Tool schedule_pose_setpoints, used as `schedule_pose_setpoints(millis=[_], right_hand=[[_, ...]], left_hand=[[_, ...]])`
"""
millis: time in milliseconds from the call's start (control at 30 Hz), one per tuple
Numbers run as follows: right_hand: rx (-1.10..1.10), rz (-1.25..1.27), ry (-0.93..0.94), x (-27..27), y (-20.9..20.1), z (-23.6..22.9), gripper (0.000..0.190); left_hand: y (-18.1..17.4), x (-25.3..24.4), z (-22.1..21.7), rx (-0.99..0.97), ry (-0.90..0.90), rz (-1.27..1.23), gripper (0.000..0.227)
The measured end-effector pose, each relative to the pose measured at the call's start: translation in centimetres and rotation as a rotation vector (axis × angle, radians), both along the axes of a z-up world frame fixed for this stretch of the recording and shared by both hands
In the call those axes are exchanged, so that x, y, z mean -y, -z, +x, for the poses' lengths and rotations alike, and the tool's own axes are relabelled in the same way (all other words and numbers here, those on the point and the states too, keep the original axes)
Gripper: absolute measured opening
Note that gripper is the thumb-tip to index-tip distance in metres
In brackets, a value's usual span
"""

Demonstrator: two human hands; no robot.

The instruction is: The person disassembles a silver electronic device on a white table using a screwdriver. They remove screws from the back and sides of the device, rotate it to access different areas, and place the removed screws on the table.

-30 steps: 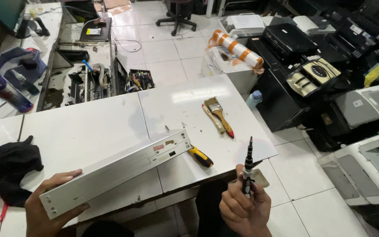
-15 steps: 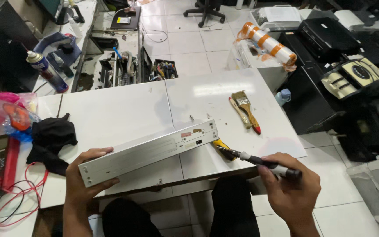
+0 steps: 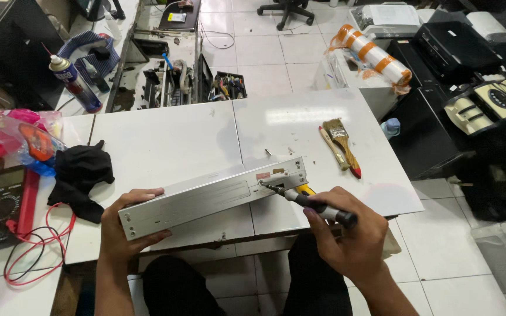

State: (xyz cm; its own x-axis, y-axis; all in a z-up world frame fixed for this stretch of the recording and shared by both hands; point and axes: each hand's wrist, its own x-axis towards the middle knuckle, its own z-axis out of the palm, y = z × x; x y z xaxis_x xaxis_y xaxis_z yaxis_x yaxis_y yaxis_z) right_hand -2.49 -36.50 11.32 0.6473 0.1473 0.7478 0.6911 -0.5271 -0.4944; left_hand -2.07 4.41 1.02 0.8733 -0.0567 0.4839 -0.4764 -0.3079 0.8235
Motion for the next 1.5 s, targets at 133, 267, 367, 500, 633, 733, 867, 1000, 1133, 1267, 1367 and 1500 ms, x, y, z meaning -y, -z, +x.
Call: schedule_pose_setpoints(millis=[133,267,367,500,633,733,867,1000,1133,1267,1367,1500], right_hand=[[0.002,0.013,-0.015,-0.1,0.0,0.2,0.018],[0.032,-0.001,0.040,0.0,-0.1,0.0,0.017],[0.016,0.091,0.122,0.2,-0.2,-0.4,0.016],[-0.011,0.106,-0.015,-0.1,0.2,0.0,0.014],[-0.022,0.061,0.026,-0.1,0.8,0.0,0.016],[-0.029,0.061,0.064,0.0,1.4,-0.3,0.016],[-0.022,0.094,-0.017,0.1,1.4,-0.3,0.017],[-0.001,0.090,-0.009,0.2,2.2,-0.5,0.017],[0.034,0.086,-0.054,0.4,3.5,-1.0,0.019],[0.093,0.077,-0.040,0.7,3.9,-0.9,0.021],[0.131,0.105,-0.033,0.8,4.2,-0.8,0.020],[0.086,0.090,-0.096,0.8,3.9,-0.6,0.019]], left_hand=[[-0.2,0.2,-0.1,-0.010,-0.010,-0.011,0.071],[0.2,0.0,0.0,0.003,0.002,0.007,0.071],[0.0,0.0,-0.1,0.015,-0.009,0.030,0.073],[-0.6,0.3,-0.2,-0.013,-0.007,-0.010,0.071],[-0.2,0.0,-0.2,-0.017,-0.010,0.006,0.073],[-0.4,0.1,-0.2,-0.014,-0.011,0.026,0.070],[0.1,-0.2,0.0,0.004,-0.006,0.017,0.071],[0.2,-0.2,0.1,0.014,0.003,0.019,0.072],[0.6,-0.4,0.0,0.005,-0.007,0.040,0.073],[0.0,0.1,-0.2,-0.003,0.007,-0.003,0.073],[-0.4,0.3,-0.3,0.002,-0.018,0.022,0.071],[0.3,0.1,-0.1,-0.021,-0.018,-0.010,0.073]])
